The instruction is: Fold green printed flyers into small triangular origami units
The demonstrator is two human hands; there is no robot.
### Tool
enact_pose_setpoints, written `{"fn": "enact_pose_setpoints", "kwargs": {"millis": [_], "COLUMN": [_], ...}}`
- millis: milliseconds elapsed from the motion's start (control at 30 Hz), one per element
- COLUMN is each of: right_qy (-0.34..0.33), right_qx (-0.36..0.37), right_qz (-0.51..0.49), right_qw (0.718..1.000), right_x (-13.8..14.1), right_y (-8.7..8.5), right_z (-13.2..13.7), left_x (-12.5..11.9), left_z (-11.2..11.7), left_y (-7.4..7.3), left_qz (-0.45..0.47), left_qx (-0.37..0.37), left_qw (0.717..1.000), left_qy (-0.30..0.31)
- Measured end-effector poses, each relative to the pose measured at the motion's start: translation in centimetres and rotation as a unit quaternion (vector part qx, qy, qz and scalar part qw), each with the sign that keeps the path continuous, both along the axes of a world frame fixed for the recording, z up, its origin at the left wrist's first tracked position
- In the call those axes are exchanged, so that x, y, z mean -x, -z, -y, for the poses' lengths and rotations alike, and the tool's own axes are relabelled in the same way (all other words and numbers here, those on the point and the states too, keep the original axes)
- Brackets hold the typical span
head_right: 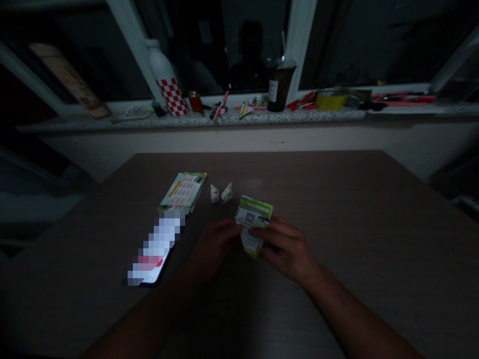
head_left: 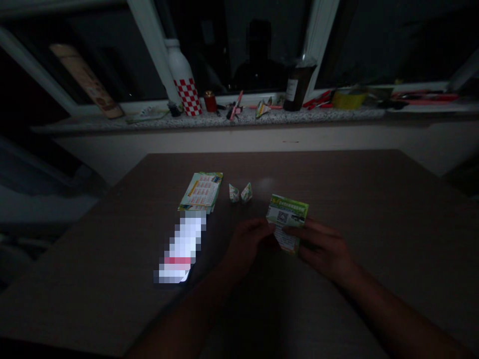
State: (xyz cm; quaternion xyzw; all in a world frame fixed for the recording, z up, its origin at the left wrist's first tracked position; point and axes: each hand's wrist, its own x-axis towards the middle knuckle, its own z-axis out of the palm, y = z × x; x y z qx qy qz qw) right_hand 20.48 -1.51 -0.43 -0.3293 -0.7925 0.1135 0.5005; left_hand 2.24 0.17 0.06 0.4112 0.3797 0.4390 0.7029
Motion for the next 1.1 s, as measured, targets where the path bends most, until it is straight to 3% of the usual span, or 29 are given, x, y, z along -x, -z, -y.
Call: {"fn": "enact_pose_setpoints", "kwargs": {"millis": [167, 333, 833, 1100], "right_qy": [0.038, 0.04, 0.072, 0.098], "right_qx": [0.072, 0.13, 0.17, 0.217], "right_qz": [-0.057, -0.12, -0.165, -0.233], "right_qw": [0.995, 0.983, 0.969, 0.943], "right_x": [-0.4, -0.3, 0.4, 0.8], "right_y": [-0.3, -0.3, -0.9, -0.5], "right_z": [0.3, 0.5, 0.7, 0.7], "left_x": [1.0, 1.6, 1.4, 1.0], "left_z": [0.2, 0.4, 0.8, 0.9], "left_y": [-1.0, -1.4, -1.4, -0.9], "left_qz": [-0.079, -0.248, -0.275, -0.252], "left_qx": [-0.142, -0.276, -0.323, -0.348], "left_qw": [0.986, 0.929, 0.904, 0.901], "left_qy": [-0.037, -0.018, -0.056, -0.057]}}
